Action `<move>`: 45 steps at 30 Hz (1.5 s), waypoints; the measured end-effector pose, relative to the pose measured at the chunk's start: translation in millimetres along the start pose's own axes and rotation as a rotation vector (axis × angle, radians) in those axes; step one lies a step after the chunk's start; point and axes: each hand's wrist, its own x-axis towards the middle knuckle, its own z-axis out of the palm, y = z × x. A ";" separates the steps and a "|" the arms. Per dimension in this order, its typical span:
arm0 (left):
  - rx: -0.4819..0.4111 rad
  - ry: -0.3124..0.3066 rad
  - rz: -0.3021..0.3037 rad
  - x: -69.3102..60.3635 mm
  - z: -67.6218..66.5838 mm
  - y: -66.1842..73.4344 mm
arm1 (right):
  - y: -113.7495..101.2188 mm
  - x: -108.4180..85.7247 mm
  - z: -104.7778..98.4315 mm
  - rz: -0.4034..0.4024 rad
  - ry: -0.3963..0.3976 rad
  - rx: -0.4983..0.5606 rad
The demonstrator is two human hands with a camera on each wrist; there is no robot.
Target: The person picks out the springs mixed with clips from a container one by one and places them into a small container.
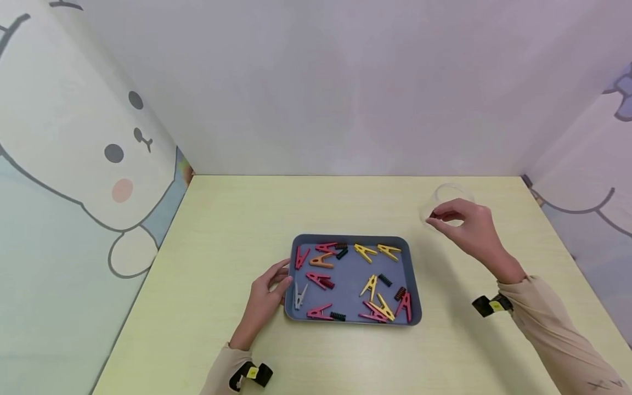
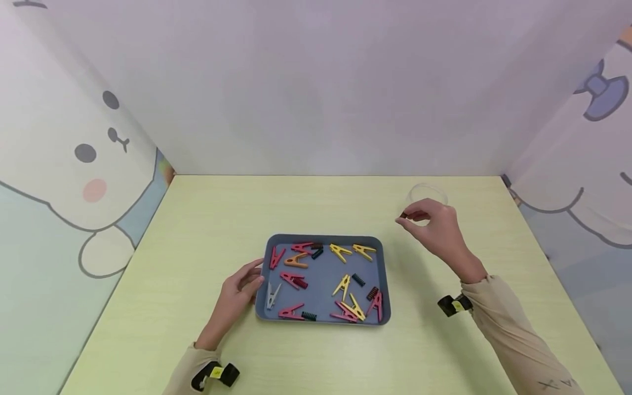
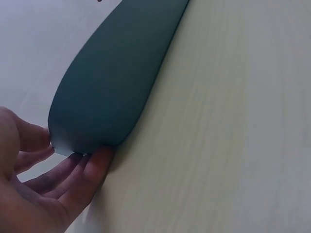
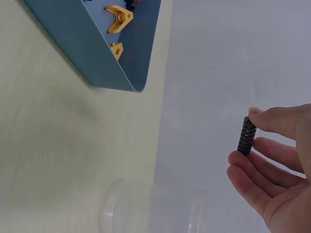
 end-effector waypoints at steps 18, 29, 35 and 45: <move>-0.004 -0.001 -0.019 0.8 0.4 0.0 | 16.5 7.9 -20.2 0.092 0.034 -0.012; -0.013 -0.002 -0.006 0.1 0.5 -0.9 | 25.6 12.5 -25.7 0.105 0.037 -0.040; -0.011 0.002 0.003 -0.2 1.1 0.2 | 30.1 14.8 -27.3 0.131 0.036 -0.052; -0.008 0.003 -0.002 -1.0 1.8 0.1 | 43.3 19.5 -31.7 0.228 0.010 -0.049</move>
